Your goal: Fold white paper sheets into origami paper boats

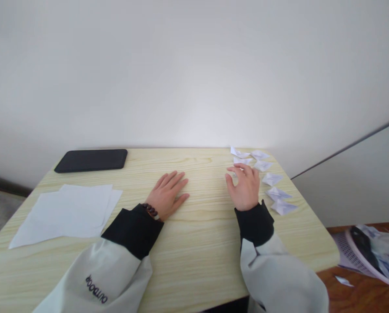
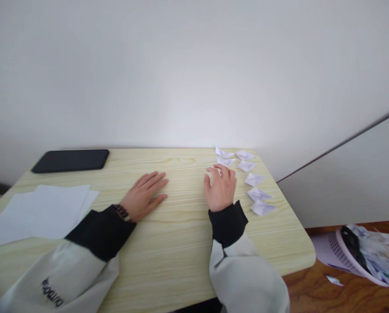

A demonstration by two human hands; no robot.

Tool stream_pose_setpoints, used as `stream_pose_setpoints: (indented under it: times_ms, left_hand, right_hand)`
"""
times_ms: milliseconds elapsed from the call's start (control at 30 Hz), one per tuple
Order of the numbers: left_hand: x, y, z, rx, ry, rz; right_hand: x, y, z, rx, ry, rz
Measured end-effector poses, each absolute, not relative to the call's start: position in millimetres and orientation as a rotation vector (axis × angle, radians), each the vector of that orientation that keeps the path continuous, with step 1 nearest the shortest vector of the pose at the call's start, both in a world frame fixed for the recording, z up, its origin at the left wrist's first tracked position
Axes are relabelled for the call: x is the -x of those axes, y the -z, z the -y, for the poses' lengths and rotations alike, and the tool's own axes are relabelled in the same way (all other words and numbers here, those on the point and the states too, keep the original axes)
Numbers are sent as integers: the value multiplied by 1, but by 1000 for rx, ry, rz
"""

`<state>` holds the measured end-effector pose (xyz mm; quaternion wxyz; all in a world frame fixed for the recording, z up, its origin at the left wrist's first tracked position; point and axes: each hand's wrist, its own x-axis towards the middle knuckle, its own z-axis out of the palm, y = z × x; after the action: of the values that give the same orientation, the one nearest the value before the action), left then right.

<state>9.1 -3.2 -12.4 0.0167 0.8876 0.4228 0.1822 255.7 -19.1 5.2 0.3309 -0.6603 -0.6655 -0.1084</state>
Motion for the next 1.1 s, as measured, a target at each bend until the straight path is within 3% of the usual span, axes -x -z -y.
stream_pose_setpoints:
  times_ms: [233,467,700,1100]
  left_hand:
    - [10,1,46,-2735,-461,-1436]
    - [102,-5,90,-2418,-462,-2279]
    - [131,7,100,-2585,-494,-2259]
    - [135,-4,92,-2197,-157,-2417]
  right_hand:
    - [-178,15,31,1324,22,2142]
    - [-156,14,25,1254,-106,2227]
    - [-156,16,26,1271,-134,2226]
    - [-157,17,28,1297,-152,2229]
